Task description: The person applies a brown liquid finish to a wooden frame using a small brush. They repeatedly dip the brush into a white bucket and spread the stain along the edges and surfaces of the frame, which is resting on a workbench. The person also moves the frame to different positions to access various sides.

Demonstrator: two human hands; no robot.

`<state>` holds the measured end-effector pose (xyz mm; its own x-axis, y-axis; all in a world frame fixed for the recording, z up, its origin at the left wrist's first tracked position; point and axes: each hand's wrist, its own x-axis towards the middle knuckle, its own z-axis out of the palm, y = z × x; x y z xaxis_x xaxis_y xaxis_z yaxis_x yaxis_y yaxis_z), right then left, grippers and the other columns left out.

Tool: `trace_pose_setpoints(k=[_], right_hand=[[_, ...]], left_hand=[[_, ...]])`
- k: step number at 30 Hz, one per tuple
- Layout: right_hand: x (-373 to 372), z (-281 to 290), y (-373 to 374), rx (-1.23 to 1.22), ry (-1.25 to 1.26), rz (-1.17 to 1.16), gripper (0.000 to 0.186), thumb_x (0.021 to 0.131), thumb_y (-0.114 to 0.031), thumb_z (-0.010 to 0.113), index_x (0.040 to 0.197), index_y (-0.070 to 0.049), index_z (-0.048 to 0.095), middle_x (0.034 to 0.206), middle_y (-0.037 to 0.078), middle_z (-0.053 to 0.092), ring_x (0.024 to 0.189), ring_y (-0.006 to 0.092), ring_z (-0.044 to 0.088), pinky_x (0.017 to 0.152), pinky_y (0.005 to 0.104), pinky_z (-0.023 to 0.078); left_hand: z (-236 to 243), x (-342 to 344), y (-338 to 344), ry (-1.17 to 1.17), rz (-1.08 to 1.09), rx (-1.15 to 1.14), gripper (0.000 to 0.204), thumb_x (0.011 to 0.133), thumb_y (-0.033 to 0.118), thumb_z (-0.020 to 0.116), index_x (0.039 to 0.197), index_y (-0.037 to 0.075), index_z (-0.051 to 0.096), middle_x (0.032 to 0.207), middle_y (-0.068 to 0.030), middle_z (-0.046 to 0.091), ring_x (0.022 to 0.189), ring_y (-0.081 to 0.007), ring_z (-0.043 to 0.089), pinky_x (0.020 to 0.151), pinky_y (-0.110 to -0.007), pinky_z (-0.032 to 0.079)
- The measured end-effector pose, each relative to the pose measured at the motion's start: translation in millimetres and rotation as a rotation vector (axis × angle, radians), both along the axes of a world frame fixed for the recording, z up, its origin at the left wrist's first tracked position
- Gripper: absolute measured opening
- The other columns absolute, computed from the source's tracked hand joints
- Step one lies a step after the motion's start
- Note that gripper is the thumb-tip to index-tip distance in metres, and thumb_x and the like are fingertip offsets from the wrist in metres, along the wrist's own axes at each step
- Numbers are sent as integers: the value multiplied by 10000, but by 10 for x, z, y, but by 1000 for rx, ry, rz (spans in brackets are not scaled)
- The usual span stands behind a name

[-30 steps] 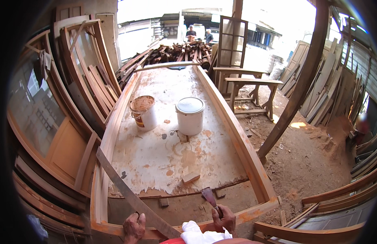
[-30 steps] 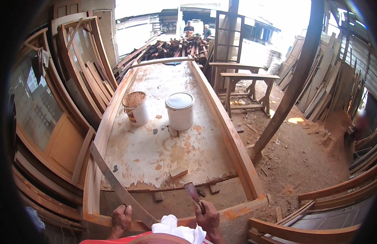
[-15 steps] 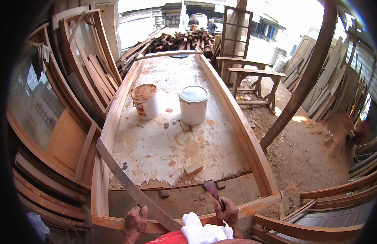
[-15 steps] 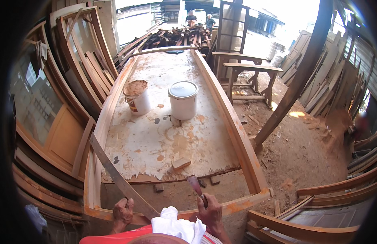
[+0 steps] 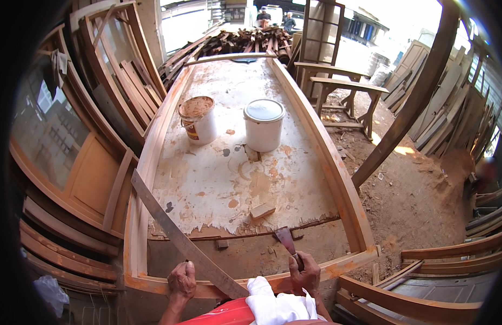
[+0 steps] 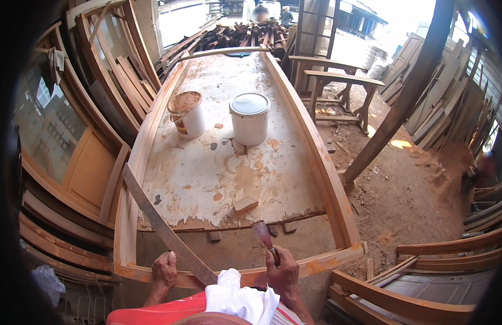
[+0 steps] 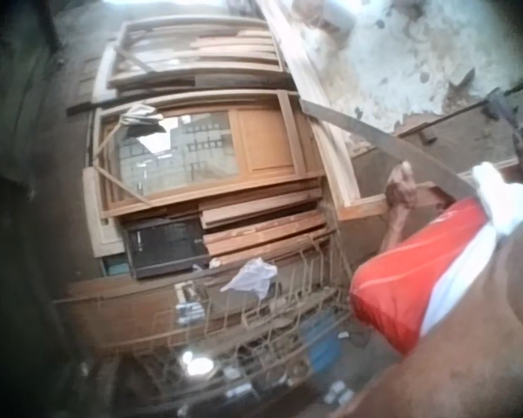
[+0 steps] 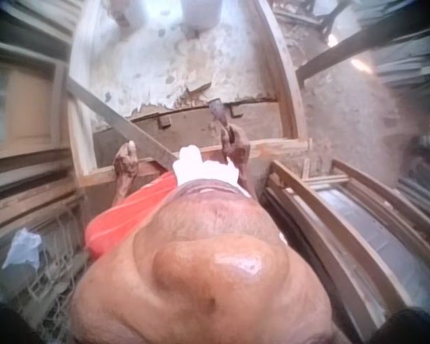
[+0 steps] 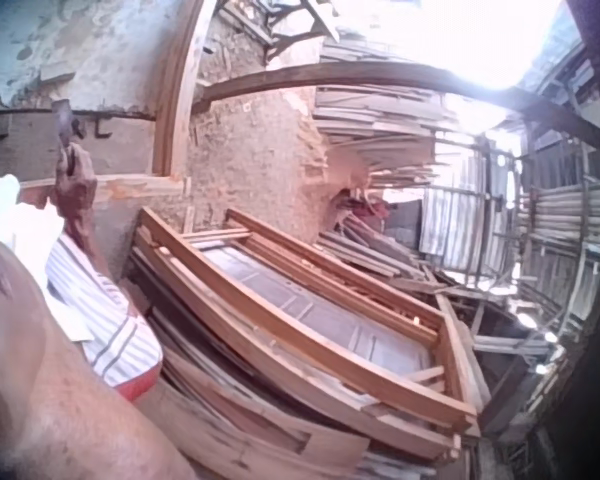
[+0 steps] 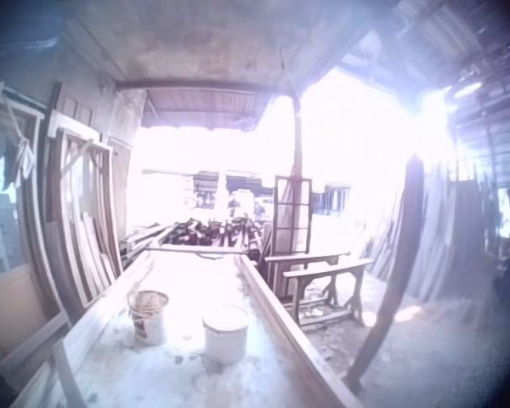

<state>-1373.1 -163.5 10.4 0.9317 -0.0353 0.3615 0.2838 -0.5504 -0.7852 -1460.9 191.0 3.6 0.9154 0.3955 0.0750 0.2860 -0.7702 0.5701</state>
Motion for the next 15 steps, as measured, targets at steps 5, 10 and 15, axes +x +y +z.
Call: trace_pose_setpoints(k=[5, 10, 15], right_hand=[[-13, 15, -33, 5, 21, -20, 259, 1003, -173, 698, 1188, 5, 672, 886, 168, 694, 712, 272, 688, 645, 403, 540], [-35, -192, -132, 184, 139, -48, 283, 1074, -187, 578, 1267, 18, 604, 856, 141, 684, 691, 210, 668, 620, 376, 534], [-32, -45, -88, 214, 130, -26, 283, 1102, -171, 504, 1292, 27, 575, 867, 127, 684, 671, 177, 648, 611, 348, 532]], left_hand=[[21, 8, -42, -43, 6, 29, 407, 1087, 305, 482, 837, 11, 611, 867, -234, 668, 840, -484, 653, 726, -547, 503], [76, 32, -96, -33, -12, 29, 435, 1091, 307, 505, 798, -8, 566, 813, -239, 614, 778, -479, 609, 686, -538, 461], [91, 9, -85, -34, -18, 76, 418, 1076, 325, 554, 810, 3, 570, 824, -223, 631, 768, -450, 631, 682, -523, 483]])
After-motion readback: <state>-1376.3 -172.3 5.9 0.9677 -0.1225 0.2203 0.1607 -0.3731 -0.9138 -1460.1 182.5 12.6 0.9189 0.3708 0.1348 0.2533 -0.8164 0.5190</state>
